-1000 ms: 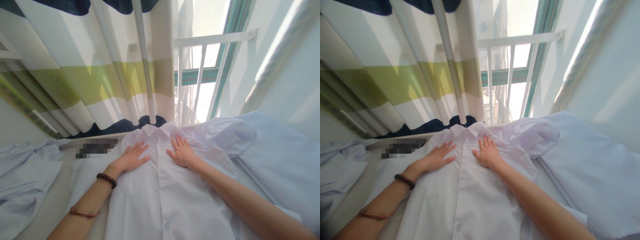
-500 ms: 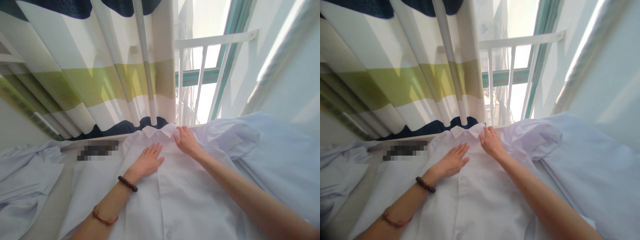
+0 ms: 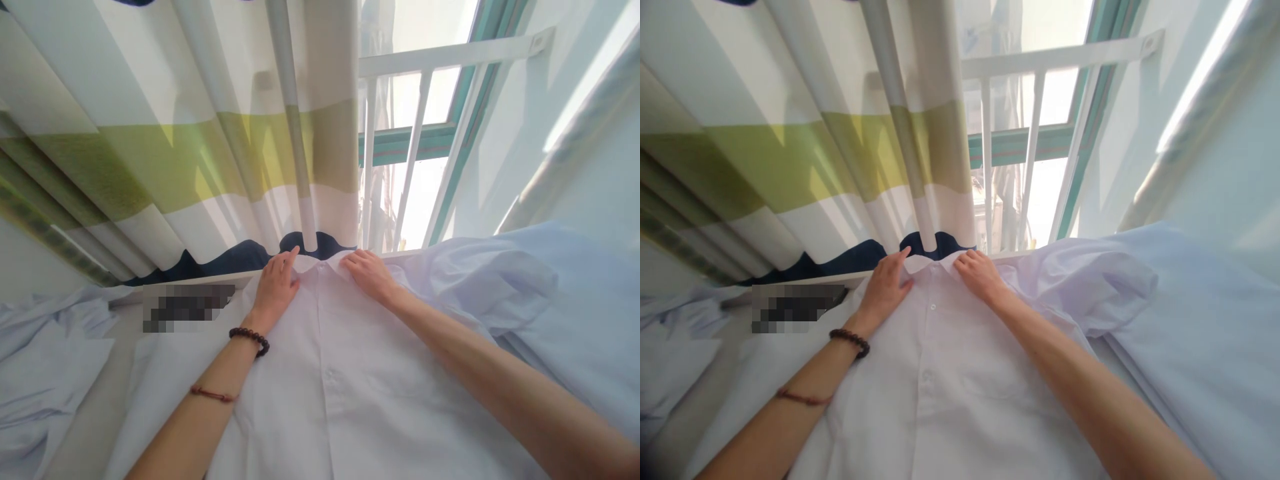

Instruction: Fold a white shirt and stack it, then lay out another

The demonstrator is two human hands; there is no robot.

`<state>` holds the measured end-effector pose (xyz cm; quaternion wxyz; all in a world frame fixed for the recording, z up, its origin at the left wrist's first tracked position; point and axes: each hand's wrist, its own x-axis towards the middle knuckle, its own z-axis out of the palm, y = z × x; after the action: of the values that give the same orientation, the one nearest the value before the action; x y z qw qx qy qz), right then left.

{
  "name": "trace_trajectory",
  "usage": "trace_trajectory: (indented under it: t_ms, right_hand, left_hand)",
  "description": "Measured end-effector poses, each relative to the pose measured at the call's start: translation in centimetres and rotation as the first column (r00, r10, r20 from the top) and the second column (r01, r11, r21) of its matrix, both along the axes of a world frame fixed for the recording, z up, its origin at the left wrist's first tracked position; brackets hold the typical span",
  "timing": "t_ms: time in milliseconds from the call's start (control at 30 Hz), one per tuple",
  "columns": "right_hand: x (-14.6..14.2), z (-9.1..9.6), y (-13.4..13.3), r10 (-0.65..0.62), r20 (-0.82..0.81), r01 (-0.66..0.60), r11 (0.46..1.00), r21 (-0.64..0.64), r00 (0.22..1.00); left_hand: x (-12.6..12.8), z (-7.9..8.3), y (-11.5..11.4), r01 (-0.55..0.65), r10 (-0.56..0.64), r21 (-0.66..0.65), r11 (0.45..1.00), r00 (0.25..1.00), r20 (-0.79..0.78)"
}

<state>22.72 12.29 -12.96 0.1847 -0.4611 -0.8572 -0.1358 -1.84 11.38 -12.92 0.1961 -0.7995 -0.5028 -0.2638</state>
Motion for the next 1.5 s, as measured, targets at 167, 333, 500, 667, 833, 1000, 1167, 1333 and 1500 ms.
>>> trace_trajectory:
  t_ms: [167,333,500,667,833,1000,1167,1333,1500]
  right_hand:
    - [0.9,1.9,1.4,0.116,0.031,-0.115,0.993,-0.038,0.993]
    - [1.0,4.2,2.5,0.075,0.001,-0.075,0.997,-0.004,0.997]
    - [-0.3,4.6,3.4,-0.087,-0.101,0.092,0.994,0.051,0.991]
    - [-2.0,2.5,0.4,-0.120,-0.053,0.113,0.987,-0.117,0.991]
    - [-1.7,-0.8,-5.0,-0.046,-0.035,0.031,0.937,-0.348,0.998]
    - [-0.9,-1.9,-6.3,-0.002,-0.050,-0.023,0.866,-0.499,0.999]
    - [-1.0,-0.9,-6.2,-0.009,-0.011,0.003,0.862,-0.508,1.000]
    - [0.4,0.3,-8.9,-0.115,0.053,0.126,0.860,-0.494,0.992]
    - [1.8,-0.5,-10.9,-0.210,0.101,0.232,0.830,-0.508,0.972]
  left_hand:
    - [-1.5,0.3,1.1,0.092,-0.098,-0.091,0.992,0.993,-0.063]
    - [-1.5,0.7,1.3,0.100,-0.100,-0.060,0.993,0.995,0.012]
    - [0.6,2.7,3.0,-0.132,0.136,-0.044,0.990,0.987,0.082]
    - [1.7,2.2,1.8,-0.096,0.090,-0.163,0.982,0.995,-0.043]
    - [1.4,-1.7,-5.6,-0.247,0.201,-0.450,0.858,0.968,-0.148]
    - [1.0,-2.6,-8.7,-0.264,0.144,-0.572,0.776,0.958,-0.247]
    - [1.3,-1.3,-6.8,-0.283,0.144,-0.638,0.716,0.954,-0.262]
    - [0.4,-0.6,-6.5,-0.300,0.133,-0.692,0.657,0.949,-0.285]
    - [1.1,-0.4,-7.4,-0.306,0.164,-0.575,0.759,0.944,-0.286]
